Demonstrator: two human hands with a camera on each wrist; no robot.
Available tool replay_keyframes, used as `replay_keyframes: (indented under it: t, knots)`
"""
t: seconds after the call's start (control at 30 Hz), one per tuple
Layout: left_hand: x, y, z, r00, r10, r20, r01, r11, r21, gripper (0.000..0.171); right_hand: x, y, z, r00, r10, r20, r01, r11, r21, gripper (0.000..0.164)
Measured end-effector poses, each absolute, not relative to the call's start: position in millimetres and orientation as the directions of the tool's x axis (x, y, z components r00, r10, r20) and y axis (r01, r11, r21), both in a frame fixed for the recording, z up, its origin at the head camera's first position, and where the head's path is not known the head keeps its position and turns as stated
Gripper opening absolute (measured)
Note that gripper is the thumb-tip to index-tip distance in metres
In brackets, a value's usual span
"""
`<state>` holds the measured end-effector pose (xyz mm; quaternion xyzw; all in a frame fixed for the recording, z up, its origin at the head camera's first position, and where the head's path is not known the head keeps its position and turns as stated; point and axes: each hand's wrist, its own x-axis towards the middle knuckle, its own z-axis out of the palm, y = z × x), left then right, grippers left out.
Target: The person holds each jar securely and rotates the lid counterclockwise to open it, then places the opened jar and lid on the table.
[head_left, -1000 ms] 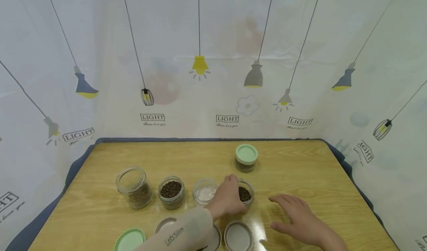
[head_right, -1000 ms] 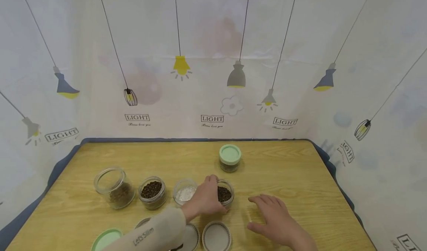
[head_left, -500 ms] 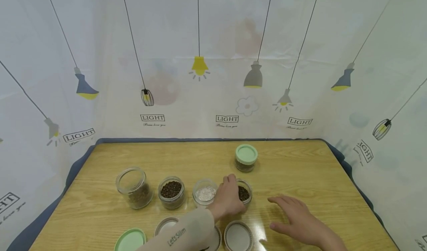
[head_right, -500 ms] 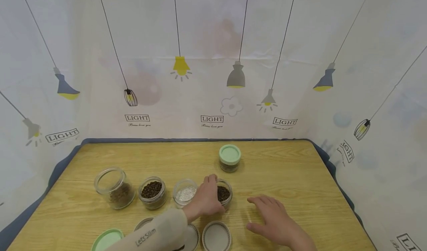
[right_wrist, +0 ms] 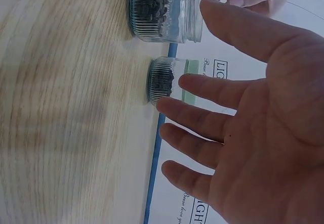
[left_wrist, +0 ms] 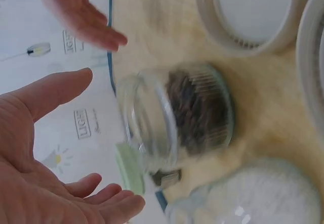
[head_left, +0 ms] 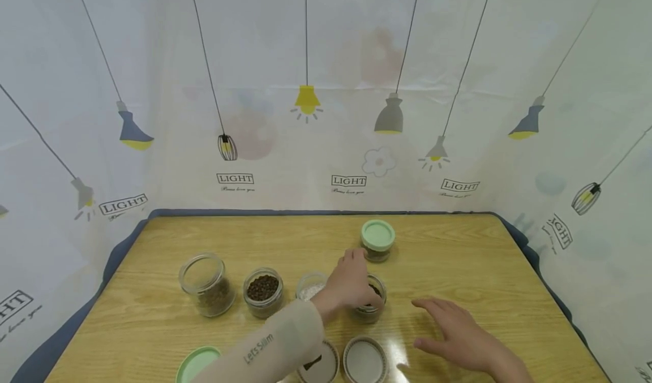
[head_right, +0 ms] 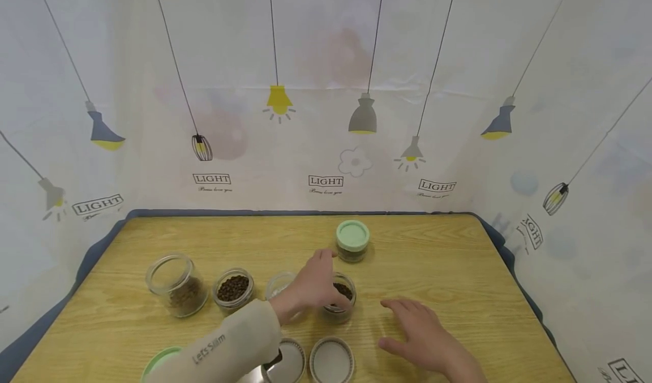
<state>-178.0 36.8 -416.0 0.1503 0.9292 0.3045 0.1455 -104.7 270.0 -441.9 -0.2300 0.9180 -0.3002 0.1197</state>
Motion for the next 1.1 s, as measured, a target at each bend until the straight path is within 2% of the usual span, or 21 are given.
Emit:
replay_keyframes:
  t: [0.27, 0.5, 1.1]
  knots:
    - [-200.5, 22.4, -400.8, -0.926, 0.326, -0.192, 0.158, 0.795, 0.586, 0.091, -111.3, 267.2, -439.0, -0.866, -0.491, -0.089, -0.337, 0.707, -0.622, 0.066]
    - [-228.7, 13.8, -403.2, -0.927, 0.312, -0.207, 0.144, 0.806, 0.574, 0.089, -117.5, 262.8, -438.7, -0.856, -0.507, -0.095, -0.344, 0.698, -0.628, 0.066]
    - [-283.5, 36.8, -422.7, -0.900, 0.311, -0.305, 0.071, 0.795, 0.602, 0.094, -124.1, 267.9, -443.6, -0.860, -0.495, -0.123, -0.312, 0.701, -0.641, 0.065]
